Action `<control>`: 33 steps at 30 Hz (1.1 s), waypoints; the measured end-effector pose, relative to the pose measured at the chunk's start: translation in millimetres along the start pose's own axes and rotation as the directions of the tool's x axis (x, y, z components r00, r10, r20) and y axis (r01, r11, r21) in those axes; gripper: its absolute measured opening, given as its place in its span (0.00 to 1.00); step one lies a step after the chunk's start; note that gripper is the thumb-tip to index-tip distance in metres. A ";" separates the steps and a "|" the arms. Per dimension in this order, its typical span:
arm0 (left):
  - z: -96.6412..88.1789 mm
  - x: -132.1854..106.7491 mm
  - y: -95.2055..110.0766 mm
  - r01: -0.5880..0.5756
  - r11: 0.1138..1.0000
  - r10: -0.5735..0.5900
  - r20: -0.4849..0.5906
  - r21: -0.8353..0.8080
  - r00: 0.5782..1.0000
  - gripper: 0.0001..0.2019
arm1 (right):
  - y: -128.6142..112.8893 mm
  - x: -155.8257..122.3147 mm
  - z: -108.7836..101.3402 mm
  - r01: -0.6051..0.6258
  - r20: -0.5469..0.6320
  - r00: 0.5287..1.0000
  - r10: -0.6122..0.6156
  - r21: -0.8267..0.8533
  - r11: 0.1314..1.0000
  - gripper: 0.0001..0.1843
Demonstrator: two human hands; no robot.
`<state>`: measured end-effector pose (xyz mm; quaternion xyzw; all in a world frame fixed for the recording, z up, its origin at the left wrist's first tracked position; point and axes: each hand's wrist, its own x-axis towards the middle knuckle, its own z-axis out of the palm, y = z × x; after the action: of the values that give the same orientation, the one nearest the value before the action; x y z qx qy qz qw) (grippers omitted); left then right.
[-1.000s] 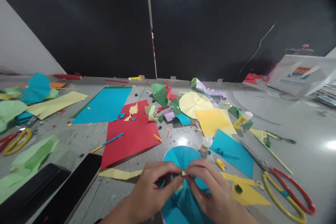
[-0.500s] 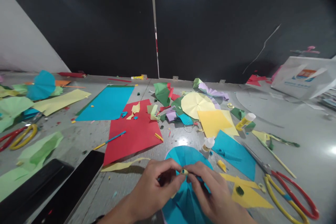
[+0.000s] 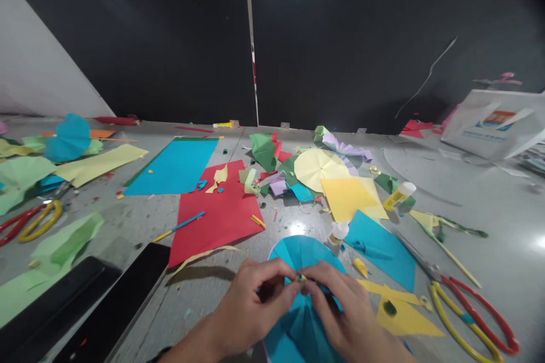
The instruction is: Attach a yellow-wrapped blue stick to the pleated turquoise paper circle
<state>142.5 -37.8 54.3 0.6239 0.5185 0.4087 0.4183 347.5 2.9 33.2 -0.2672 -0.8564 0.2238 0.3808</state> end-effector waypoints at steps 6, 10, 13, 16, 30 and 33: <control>1.9 0.7 3.0 0.004 1.000 -0.004 -0.019 -0.023 1.000 0.12 | 1.1 -0.2 1.7 0.001 -0.006 1.000 -0.001 0.019 1.000 0.09; 2.6 0.6 4.9 0.004 0.999 -0.005 -0.031 -0.039 1.000 0.12 | 2.0 0.6 3.8 0.015 -0.022 1.000 -0.014 0.056 0.998 0.09; 4.0 0.0 3.3 -0.002 0.998 0.000 -0.048 -0.058 0.999 0.12 | 1.9 2.6 3.8 0.025 -0.028 0.999 -0.023 0.087 0.996 0.10; 5.2 -0.9 0.6 -0.025 0.998 0.021 -0.077 -0.058 0.997 0.12 | 0.2 5.2 1.8 0.040 -0.026 0.999 -0.037 0.121 0.992 0.12; 7.9 -2.3 0.0 -0.133 0.988 0.141 -0.125 0.074 0.982 0.10 | -9.2 16.3 -5.8 -0.105 -0.047 0.991 0.127 0.324 0.940 0.10; 2.2 -2.5 0.4 -0.321 0.915 0.362 -0.146 0.246 0.920 0.06 | -5.8 13.8 -3.4 -0.152 -0.061 0.980 0.189 0.386 0.910 0.10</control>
<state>144.3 -40.5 53.7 0.7054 0.4798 0.4739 0.2182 340.6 7.8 46.1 -0.2728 -0.7507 0.4045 0.4455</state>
